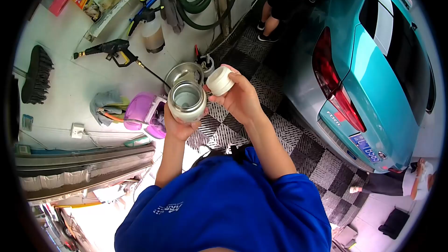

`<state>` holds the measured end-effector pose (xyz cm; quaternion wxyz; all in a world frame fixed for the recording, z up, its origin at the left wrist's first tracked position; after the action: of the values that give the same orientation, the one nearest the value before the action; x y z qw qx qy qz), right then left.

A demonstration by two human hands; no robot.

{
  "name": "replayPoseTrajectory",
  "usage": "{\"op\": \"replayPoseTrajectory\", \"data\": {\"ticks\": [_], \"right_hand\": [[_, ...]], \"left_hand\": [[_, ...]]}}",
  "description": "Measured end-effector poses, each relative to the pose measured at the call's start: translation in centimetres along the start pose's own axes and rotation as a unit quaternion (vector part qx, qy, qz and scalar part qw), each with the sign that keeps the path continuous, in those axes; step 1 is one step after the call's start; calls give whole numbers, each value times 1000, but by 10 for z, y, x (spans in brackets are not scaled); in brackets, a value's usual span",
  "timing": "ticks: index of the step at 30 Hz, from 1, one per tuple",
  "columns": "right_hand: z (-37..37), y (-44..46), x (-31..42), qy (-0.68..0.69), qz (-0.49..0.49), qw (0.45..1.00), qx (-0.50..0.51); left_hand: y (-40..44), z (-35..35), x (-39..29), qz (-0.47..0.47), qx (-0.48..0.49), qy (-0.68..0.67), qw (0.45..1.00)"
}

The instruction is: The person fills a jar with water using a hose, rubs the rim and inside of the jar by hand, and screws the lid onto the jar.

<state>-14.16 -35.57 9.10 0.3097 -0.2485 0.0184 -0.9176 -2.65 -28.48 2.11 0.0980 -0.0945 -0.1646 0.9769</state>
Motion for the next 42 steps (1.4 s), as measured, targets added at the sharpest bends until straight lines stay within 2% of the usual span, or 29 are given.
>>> {"op": "replayPoseTrajectory", "data": {"ticks": [3,5,9,12,15,17,23,28,32,34,38,42], "right_hand": [[-6,6,-5,-24,-6,999,-26],[-10,8,-10,-44,-4,998,-34],[-16,12,-20,-94,-3,994,-59],[-29,18,-36,-159,8,983,-86],[-37,22,-47,-158,12,981,-107],[-44,26,-52,-160,11,981,-110],[-48,29,-56,-204,-8,971,-121],[-58,35,-58,-266,-47,952,-147],[-66,48,-62,-268,-39,948,-166],[-63,53,-66,-207,-26,968,-143],[-53,52,-62,-229,-14,965,-126],[-42,42,-61,-187,2,978,-89]], "left_hand": [[-4,-11,-13,28,-21,15,999],[-10,-20,-20,50,-90,48,994],[-21,-13,-35,112,-146,77,980],[-24,-14,-41,122,-154,102,975],[-25,-16,-44,126,-142,115,975],[-28,-20,-48,144,-180,137,963],[-31,-31,-53,167,-207,165,950],[-28,-34,-54,161,-191,169,953],[-24,-40,-53,166,-193,161,954],[-20,-40,-48,161,-199,136,957],[-12,-43,-40,126,-177,89,972],[-7,-52,-37,107,-182,59,976]]}}
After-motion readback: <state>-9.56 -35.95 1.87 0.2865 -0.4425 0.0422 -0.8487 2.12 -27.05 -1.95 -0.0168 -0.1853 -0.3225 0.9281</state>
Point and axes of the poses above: each hand's wrist, its own y-axis towards the middle knuckle, its own z-axis out of the palm, x = y × z, the point moved 10 cm from there along y, towards the middle knuckle, and after that the axes turned 7 degrees about -x, right-handed, at the moved point
